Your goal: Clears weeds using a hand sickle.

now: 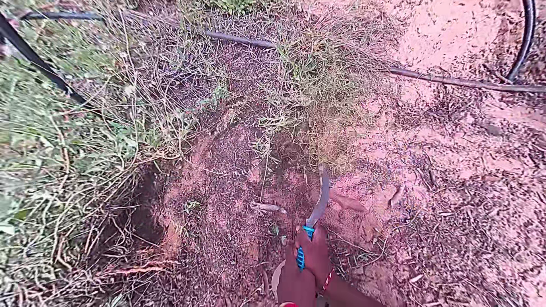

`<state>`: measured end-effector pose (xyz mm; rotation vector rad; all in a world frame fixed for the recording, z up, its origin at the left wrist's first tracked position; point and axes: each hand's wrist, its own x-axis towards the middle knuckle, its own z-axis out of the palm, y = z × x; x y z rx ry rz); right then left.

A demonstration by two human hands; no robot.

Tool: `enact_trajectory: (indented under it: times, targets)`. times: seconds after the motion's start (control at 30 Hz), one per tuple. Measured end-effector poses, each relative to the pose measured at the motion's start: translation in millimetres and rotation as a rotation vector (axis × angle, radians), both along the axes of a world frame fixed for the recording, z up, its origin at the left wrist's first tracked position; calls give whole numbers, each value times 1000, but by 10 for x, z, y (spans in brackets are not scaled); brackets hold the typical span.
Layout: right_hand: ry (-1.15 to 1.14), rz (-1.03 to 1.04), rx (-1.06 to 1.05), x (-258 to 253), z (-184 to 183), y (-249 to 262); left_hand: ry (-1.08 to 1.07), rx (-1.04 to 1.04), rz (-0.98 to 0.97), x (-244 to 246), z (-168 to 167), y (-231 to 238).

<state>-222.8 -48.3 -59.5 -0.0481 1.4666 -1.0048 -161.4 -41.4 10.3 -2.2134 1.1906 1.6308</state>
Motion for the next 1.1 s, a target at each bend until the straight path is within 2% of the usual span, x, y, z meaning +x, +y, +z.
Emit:
enact_trajectory:
  times: [0.07,0.17,0.27,0.37,0.43,0.5,0.57,0.6,0.63,0.73,0.77,0.83,0.9,0.97,1.03,1.1]
  targets:
    - [48,-18,-83,-177,10,-116,42,-1,16,-138,-30,-142]
    - [196,-204,-189,-549,59,-281,110,43,-201,-484,-69,-488]
    - [321,-366,-157,-866,118,-423,226,96,-346,-779,-73,-745]
    - [301,-443,-132,-949,72,-705,218,114,-348,-885,-118,-1006]
    - [334,-239,-96,-820,36,-833,206,48,-175,-739,-207,-997]
    - [412,100,-44,-623,80,-765,291,8,18,-479,-253,-784]
    - [512,359,4,-527,147,-573,427,69,74,-236,-249,-555]
    - [558,431,13,-494,193,-441,495,150,12,-108,-234,-487]
    - [604,477,6,-488,223,-292,526,201,-142,-8,-267,-436]
    - [781,491,4,-592,187,236,430,324,-924,-27,-233,-615]
    - [781,466,47,-649,244,363,343,300,-1140,-145,-145,-749]
    - [836,322,82,-788,248,487,158,68,-1314,-467,18,-1061]
    - [888,97,47,-907,119,499,43,-251,-1333,-768,-2,-1382]
    - [838,-123,-11,-1069,22,348,-26,-419,-1349,-1062,-162,-1767]
    - [676,-306,-53,-1198,41,129,-132,-528,-1336,-1197,-348,-2138]
    - [482,-466,-81,-1265,41,-100,-269,-681,-1241,-1146,-488,-2453]
